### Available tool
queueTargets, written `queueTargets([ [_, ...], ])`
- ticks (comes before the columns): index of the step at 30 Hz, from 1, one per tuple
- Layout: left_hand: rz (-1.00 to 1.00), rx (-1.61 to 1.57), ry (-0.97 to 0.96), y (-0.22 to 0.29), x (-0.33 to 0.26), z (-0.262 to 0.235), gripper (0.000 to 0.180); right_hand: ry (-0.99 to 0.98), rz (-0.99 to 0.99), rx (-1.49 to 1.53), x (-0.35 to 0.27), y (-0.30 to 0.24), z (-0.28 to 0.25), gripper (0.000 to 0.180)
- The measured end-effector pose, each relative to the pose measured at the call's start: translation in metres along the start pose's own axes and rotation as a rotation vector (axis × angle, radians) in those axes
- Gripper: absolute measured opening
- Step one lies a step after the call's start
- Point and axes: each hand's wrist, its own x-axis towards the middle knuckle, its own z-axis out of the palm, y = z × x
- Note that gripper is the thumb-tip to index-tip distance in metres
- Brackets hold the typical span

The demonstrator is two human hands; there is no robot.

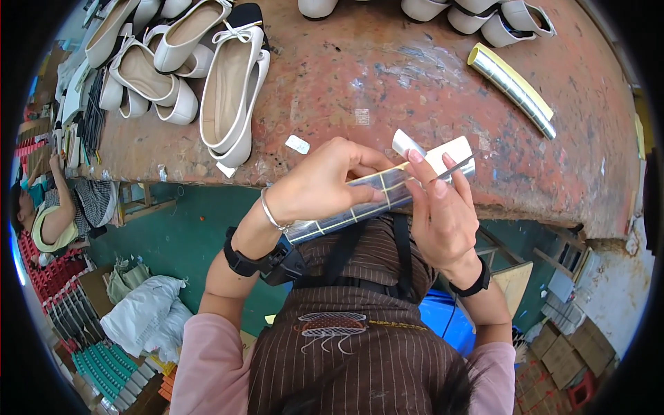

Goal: Applying labels to shoe interiors and inserting cushioned insoles.

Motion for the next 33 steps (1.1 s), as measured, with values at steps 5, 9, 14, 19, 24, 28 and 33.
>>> queueTargets([
  [5,-0.289,0.219,0.095,0.004,0.003,-0.007,0.020,-0.116,0.046,0.008,0.006,-0.017,-0.024,0.043],
  [9,-0.226,0.255,0.139,0.009,0.007,0.000,0.020,-0.122,0.129,-0.045,0.019,-0.016,-0.022,0.047],
  [14,-0.187,0.407,0.171,0.017,0.006,0.008,0.016,-0.067,0.211,0.043,0.017,0.010,-0.001,0.062],
  [19,-0.251,0.303,0.155,0.016,0.009,0.004,0.017,-0.039,0.038,-0.084,0.000,0.016,0.001,0.064],
  [24,-0.262,0.097,0.088,0.006,0.014,-0.006,0.021,-0.009,0.027,-0.013,0.008,0.000,-0.018,0.059],
  [28,-0.250,0.075,0.138,0.005,0.016,-0.004,0.021,-0.097,0.082,0.014,0.022,-0.005,-0.029,0.079],
  [33,-0.199,0.234,0.170,0.011,0.013,0.010,0.021,0.008,-0.033,0.220,0.026,0.008,0.005,0.078],
])
